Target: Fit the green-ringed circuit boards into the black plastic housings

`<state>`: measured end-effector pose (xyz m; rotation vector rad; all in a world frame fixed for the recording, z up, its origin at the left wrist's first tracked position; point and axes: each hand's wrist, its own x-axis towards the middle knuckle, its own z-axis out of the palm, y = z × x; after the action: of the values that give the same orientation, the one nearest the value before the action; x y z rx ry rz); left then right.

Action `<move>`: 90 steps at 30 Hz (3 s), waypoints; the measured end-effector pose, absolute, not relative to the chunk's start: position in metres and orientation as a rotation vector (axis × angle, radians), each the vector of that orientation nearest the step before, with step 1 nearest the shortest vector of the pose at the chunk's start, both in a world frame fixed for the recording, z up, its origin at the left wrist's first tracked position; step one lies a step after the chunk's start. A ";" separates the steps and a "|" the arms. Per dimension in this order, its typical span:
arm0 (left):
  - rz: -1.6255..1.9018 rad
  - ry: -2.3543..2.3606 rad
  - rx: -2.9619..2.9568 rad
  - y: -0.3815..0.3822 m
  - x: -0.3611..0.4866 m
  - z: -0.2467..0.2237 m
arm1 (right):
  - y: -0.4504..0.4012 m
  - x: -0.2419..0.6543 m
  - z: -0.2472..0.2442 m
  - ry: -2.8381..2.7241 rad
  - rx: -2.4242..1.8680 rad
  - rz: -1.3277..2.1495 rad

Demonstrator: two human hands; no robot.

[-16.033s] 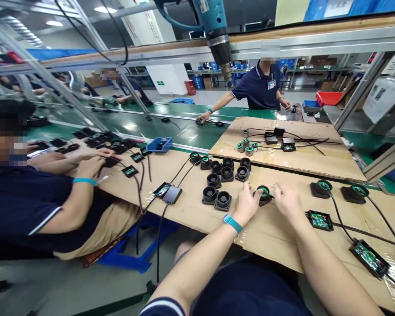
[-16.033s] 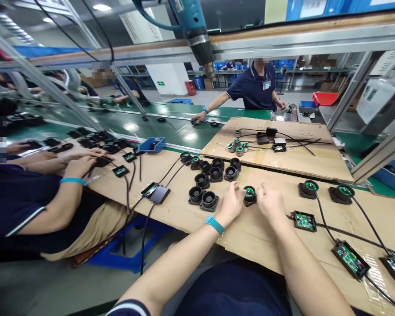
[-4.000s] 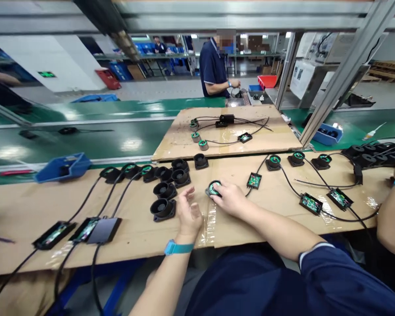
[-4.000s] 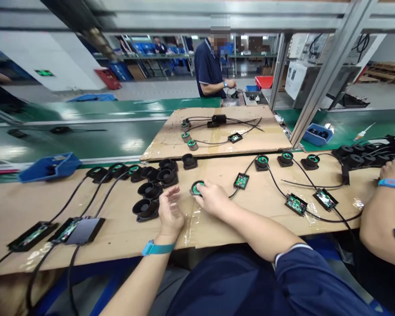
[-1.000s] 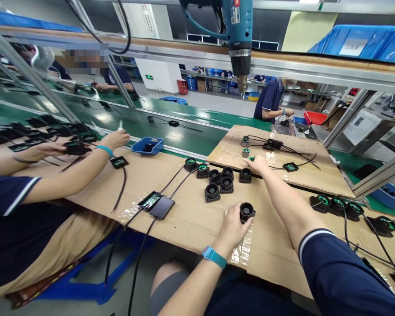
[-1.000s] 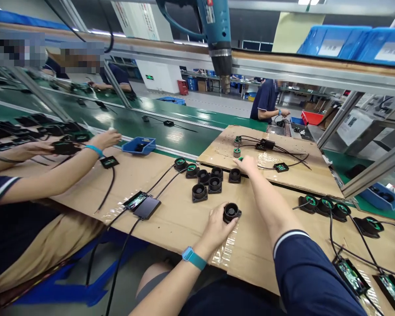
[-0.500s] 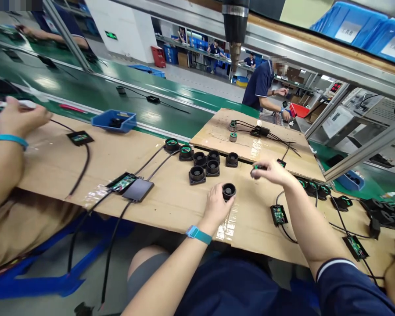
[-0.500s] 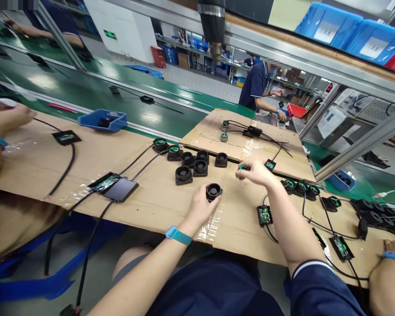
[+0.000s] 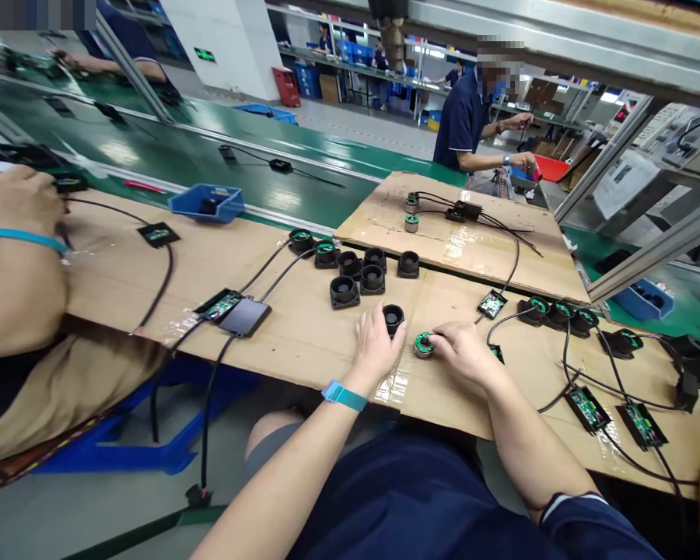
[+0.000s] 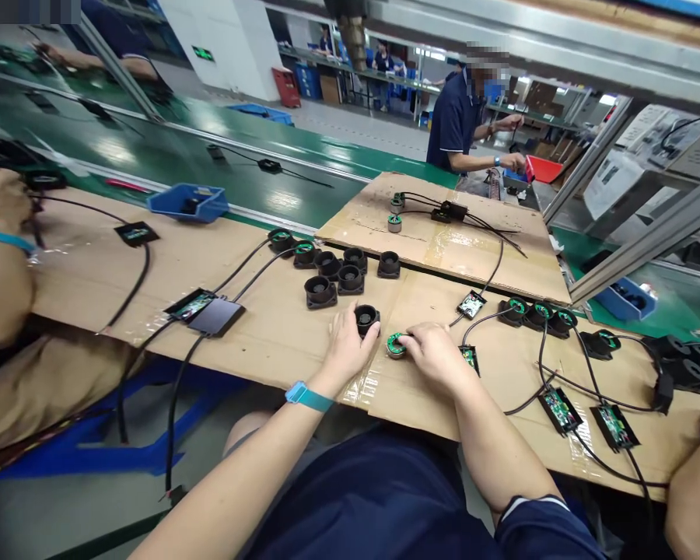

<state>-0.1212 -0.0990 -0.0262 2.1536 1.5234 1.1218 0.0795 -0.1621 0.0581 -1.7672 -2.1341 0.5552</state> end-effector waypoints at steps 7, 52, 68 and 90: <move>1.068 1.350 2.256 -0.107 -0.124 -0.015 | -0.157 0.086 0.052 -2.212 -1.847 0.501; 1.185 1.376 1.705 -0.102 -0.125 -0.016 | -0.157 0.049 0.024 -1.732 -1.587 0.321; 1.338 1.055 2.178 -0.109 -0.126 -0.024 | -0.159 0.024 0.005 -1.700 -1.519 0.290; 1.163 0.969 2.076 -0.113 -0.128 -0.025 | -0.158 0.045 0.018 -1.838 -1.471 0.235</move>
<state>-0.1277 -0.1133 -0.0252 2.0761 0.9694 1.1630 0.0448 -0.1581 0.0184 -1.4706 -1.8384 0.2351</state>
